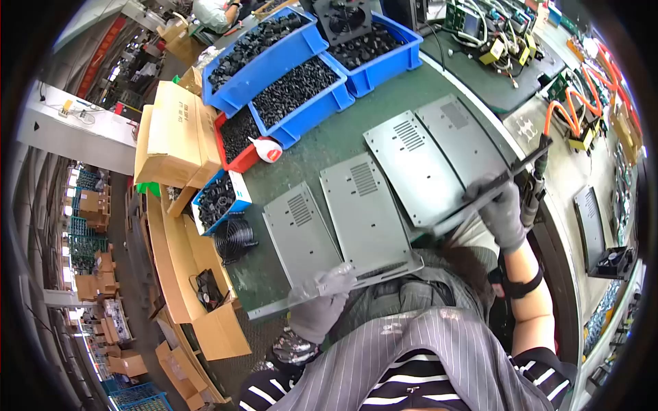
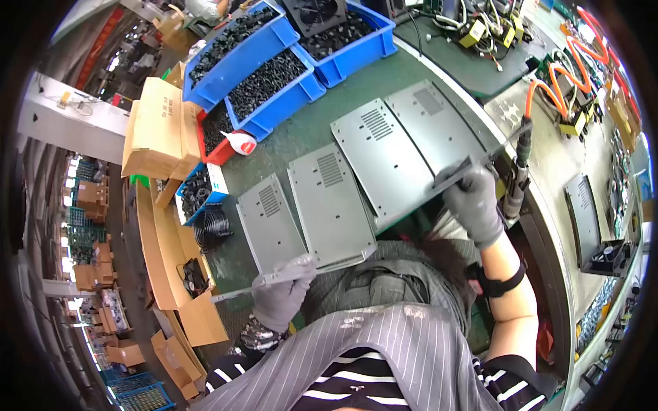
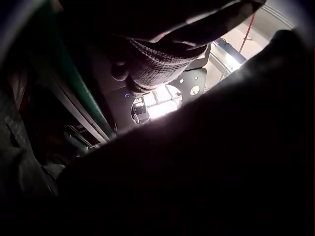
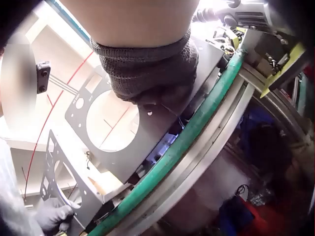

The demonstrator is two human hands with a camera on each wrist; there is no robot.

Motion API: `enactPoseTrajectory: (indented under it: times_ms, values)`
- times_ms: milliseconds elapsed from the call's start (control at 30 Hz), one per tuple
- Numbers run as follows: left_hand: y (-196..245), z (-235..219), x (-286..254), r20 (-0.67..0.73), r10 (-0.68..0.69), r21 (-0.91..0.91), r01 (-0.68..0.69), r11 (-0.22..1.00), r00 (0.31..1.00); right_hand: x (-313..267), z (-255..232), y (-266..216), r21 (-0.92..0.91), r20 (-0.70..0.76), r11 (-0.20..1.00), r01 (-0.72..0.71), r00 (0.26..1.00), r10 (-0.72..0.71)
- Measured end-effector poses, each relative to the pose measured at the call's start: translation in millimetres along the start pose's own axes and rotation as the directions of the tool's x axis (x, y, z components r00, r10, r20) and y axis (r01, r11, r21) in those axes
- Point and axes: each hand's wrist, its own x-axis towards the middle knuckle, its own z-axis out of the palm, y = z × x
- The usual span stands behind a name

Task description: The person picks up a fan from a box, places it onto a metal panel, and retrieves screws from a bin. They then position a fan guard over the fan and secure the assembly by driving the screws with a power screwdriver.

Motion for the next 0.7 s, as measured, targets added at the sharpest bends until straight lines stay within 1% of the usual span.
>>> enactPoseTrajectory:
  times_ms: [33,67,100,167,200,233,300,333,400,433,500,533,600,633,700]
  values:
    - [-0.5,2.2,0.2,-0.026,0.013,0.011,-0.013,1.0,1.0,1.7,2.3,-7.6,-0.075,0.02,0.993,0.09,0.996,-0.089]
    - [-0.9,4.4,1.1,-0.051,0.026,0.024,-0.025,0.999,0.998,2.7,4.1,-12.8,-0.071,0.016,0.992,0.104,0.995,-0.103]
    - [0.7,3.6,1.1,-0.066,0.022,0.022,-0.021,1.0,0.998,1.3,3.8,-14.1,-0.109,0.008,0.989,0.105,0.995,-0.104]
    - [4.3,1.9,1.0,-0.062,-0.009,-0.007,0.008,1.0,0.998,-5.0,4.0,-1.6,0.003,-0.045,0.999,0.036,0.998,-0.036]
    - [2.9,1.5,-1.2,-0.067,-0.024,-0.138,0.014,0.99,0.997,-11.4,4.5,-0.8,0.087,-0.065,0.996,-0.027,0.997,0.032]
    - [3.0,1.7,0.1,-0.068,-0.03,-0.144,0.02,0.989,0.997,-15.0,6.1,1.0,0.195,-0.087,0.974,-0.116,0.987,0.135]
    - [6.3,-2.1,8.4,-0.224,-0.046,-0.296,-0.023,0.955,0.973,-12.1,3.6,-6.6,0.254,-0.036,0.959,-0.123,0.99,0.137]
    - [5.2,-0.4,10.6,-0.223,-0.05,-0.299,-0.02,0.954,0.973,-10.2,1.4,-9.8,0.251,-0.033,0.96,-0.125,0.99,0.138]
    - [2.9,4.6,15.7,-0.171,-0.048,-0.167,0.019,0.986,0.984,-1.1,-3.5,-14.8,0.0,0.131,1.0,0.016,0.991,-0.015]
    - [3.8,4.0,19.3,-0.171,-0.05,-0.174,0.02,0.985,0.984,4.1,-4.0,-15.7,-0.007,0.132,1.0,0.015,0.991,-0.014]
    - [7.0,0.8,24.4,-0.07,-0.013,-0.053,0.01,0.999,0.997,14.0,-0.7,-17.1,-0.051,0.206,0.997,0.057,0.977,-0.045]
    - [6.5,0.7,27.5,-0.064,-0.017,-0.059,0.013,0.998,0.998,20.4,4.2,-18.0,-0.094,0.212,0.991,0.1,0.974,-0.078]
    - [2.5,0.3,35.2,-0.062,0.011,-0.15,-0.021,0.988,0.998,34.5,14.3,-11.0,-0.019,0.178,0.999,0.038,0.983,-0.034]
    - [-1.8,3.5,37.5,-0.059,0.002,-0.153,-0.011,0.988,0.998,41.6,19.1,-4.0,0.035,0.154,0.999,0.019,0.988,-0.024]
    - [-12.1,11.9,43.4,-0.055,-0.028,-0.181,0.017,0.983,0.998,54.3,18.0,4.2,-0.132,0.239,0.991,0.014,0.971,0.018]
